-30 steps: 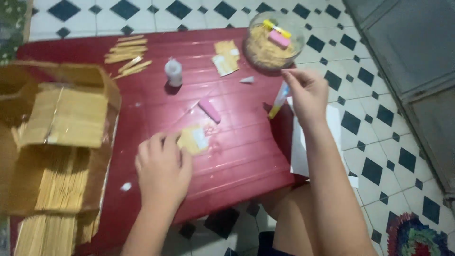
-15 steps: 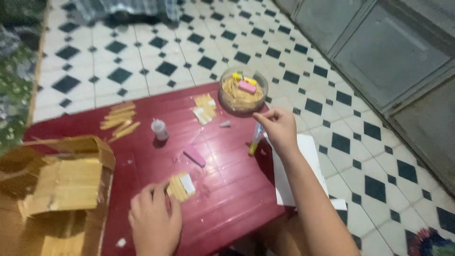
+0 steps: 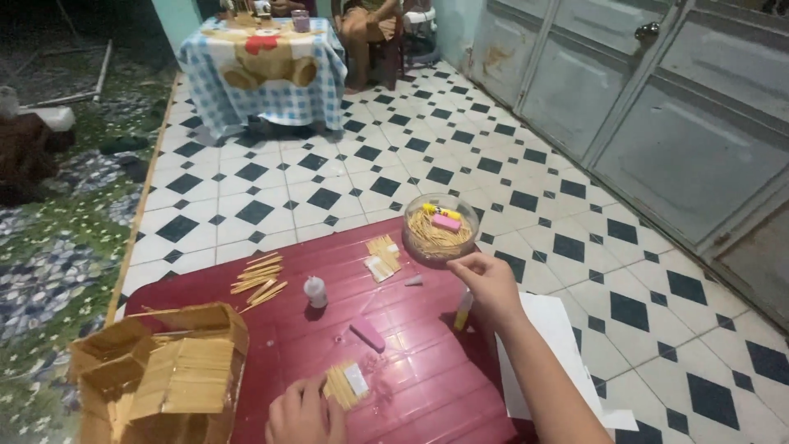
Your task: The person is building a model house by gluing bamboo sticks together on a small table.
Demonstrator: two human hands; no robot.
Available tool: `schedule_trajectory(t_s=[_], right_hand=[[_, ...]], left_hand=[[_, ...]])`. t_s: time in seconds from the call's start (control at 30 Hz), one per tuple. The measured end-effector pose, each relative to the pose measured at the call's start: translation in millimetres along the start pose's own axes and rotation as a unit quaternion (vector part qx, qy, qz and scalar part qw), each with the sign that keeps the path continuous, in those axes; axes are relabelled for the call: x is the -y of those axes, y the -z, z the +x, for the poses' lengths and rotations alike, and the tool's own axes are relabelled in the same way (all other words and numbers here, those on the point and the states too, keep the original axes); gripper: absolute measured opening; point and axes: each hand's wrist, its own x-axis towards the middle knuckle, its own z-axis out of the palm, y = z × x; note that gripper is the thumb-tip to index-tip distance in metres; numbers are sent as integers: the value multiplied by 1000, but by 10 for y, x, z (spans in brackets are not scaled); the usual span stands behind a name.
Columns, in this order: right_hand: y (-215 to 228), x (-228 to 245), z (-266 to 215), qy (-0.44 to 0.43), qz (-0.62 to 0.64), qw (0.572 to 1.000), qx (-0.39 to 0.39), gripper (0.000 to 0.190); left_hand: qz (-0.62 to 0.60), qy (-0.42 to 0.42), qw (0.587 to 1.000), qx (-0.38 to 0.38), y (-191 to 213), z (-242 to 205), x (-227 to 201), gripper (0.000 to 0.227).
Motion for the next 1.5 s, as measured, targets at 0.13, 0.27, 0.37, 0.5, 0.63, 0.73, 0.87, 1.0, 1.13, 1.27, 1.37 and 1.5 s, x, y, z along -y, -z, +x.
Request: schedule_trajectory(t_s=[0.13, 0.27, 0.37, 0.5, 0.63, 0.73, 0.87, 1.0, 1.13, 1.27, 1.37, 1.5], right_hand=[[-51, -24, 0, 5, 26, 1000, -2, 20], [-59, -65, 5, 18, 62, 998, -7, 28], [-102, 161, -113, -22, 28, 999, -7, 8], [-197, 422, -325, -55, 46, 997, 18, 27], [-307, 261, -259, -64, -1, 997, 40, 18], [-363, -99, -54, 6, 48, 998, 51, 21], [-432, -74, -174, 37, 39, 996, 75, 33], [-504, 213, -375, -8, 34, 991, 126, 15], [-565, 589, -588, -78, -127, 983, 108, 30], [-537, 198, -397, -23, -200, 970, 139, 24], [-579, -120, -280, 61, -201, 968, 137, 41], [-623, -148, -326, 211, -218, 937, 173, 38]], left_hand=[[-22, -1, 999, -34, -24, 13, 4, 56], [-30, -16, 998, -44, -47, 8, 21, 55], [-29, -1, 999, -26, 8, 20, -28, 53], [-16, -15, 1000, -5, 181, 25, -99, 53], [-16, 0, 999, 33, 304, 52, -175, 52], [-8, 16, 996, 82, 429, 86, -232, 53], [-45, -3, 997, 56, 645, 87, -312, 46], [-101, 31, 988, 109, 930, 153, -438, 40], [-116, 46, 984, 129, 1122, 237, -507, 37], [-107, 55, 977, 177, 1185, 257, -550, 37], [-111, 53, 981, 147, 1143, 267, -537, 35], [-71, 43, 995, 60, 767, 151, -402, 37]])
